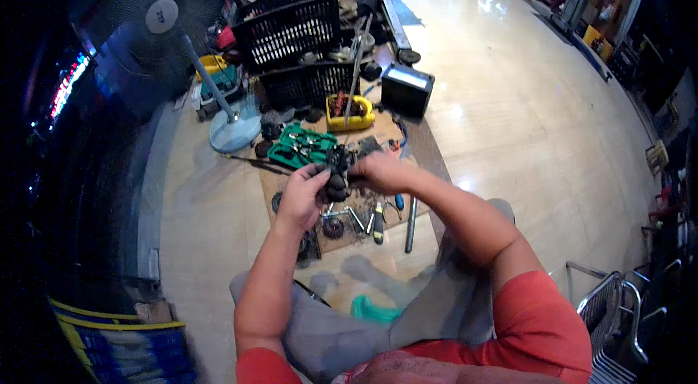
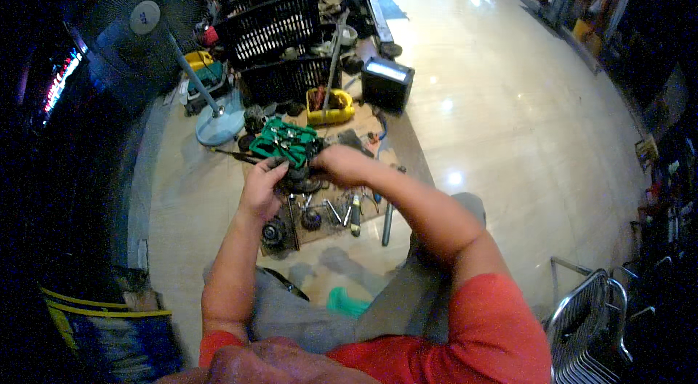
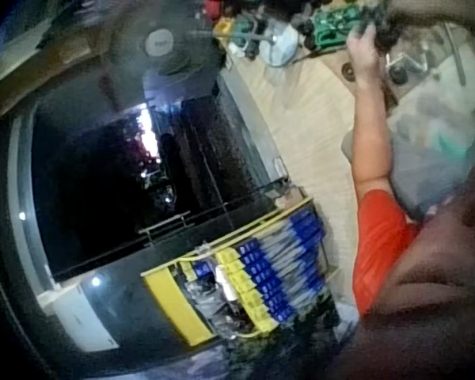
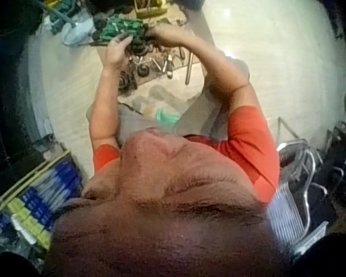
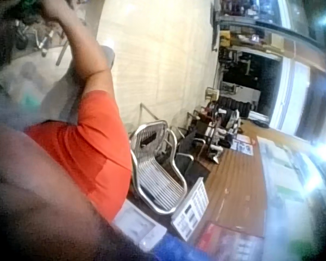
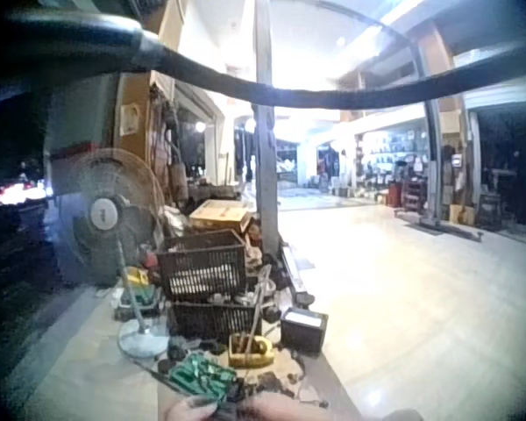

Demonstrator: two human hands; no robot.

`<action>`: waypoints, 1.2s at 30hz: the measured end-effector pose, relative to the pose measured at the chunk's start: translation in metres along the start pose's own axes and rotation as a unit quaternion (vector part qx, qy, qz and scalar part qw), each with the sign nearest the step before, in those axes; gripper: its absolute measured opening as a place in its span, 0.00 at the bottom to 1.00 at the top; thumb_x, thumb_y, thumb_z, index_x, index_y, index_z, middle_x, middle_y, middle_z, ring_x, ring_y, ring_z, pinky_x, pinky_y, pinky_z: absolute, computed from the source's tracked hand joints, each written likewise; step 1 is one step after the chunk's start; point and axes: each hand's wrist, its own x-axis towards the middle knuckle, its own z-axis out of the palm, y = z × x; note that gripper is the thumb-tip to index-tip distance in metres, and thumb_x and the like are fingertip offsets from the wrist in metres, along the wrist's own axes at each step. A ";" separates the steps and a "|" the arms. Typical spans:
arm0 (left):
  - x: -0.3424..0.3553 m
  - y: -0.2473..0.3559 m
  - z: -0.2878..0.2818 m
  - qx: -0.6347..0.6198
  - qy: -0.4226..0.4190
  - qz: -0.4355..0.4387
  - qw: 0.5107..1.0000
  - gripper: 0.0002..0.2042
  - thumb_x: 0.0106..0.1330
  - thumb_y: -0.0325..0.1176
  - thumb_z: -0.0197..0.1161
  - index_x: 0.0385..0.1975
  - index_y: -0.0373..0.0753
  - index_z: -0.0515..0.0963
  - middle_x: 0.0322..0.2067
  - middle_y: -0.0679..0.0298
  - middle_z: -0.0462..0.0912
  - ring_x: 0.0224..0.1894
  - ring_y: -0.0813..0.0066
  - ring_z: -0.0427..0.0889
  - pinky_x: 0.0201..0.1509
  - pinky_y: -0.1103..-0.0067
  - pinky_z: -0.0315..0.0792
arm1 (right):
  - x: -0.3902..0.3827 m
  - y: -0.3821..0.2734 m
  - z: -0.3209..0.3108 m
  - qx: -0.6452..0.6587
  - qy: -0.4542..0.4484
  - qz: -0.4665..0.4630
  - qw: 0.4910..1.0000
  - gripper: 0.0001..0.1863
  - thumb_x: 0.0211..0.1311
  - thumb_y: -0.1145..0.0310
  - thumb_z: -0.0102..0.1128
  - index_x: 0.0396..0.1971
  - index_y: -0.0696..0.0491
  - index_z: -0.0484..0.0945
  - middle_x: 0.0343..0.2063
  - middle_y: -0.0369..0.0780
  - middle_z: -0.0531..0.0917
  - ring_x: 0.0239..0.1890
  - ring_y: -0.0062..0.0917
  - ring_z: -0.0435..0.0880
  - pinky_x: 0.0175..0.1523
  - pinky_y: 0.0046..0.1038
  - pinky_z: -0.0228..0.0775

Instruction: The person disassembles and handles various internal components of an alternator, including brushes and gears, using their hands and pliers while working over a table.

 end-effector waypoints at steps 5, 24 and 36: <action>0.004 -0.014 -0.005 0.132 0.007 -0.029 0.991 0.08 0.66 0.25 0.53 0.40 0.28 0.74 0.32 0.58 0.81 0.31 0.69 0.84 0.37 0.75 0.80 | 0.004 0.020 0.002 -0.035 0.013 0.023 0.999 0.09 0.55 0.64 0.60 0.28 0.54 0.78 0.28 0.47 0.81 0.34 0.45 0.80 0.39 0.42 0.70; 0.006 -0.029 0.013 0.409 0.066 -0.004 0.910 0.10 0.64 0.29 0.56 0.38 0.28 0.79 0.32 0.63 0.84 0.31 0.80 0.80 0.37 0.81 0.73 | 0.000 -0.005 0.000 -0.055 0.095 0.045 0.993 0.09 0.55 0.66 0.58 0.26 0.57 0.75 0.28 0.48 0.80 0.36 0.45 0.79 0.41 0.44 0.69; 0.012 -0.042 0.005 0.434 0.144 0.091 0.885 0.12 0.61 0.34 0.57 0.31 0.29 0.79 0.24 0.58 0.82 0.28 0.78 0.77 0.34 0.78 0.70 | -0.005 -0.015 0.008 -0.008 0.141 0.047 0.989 0.11 0.56 0.64 0.58 0.27 0.57 0.76 0.26 0.50 0.79 0.33 0.48 0.78 0.38 0.45 0.69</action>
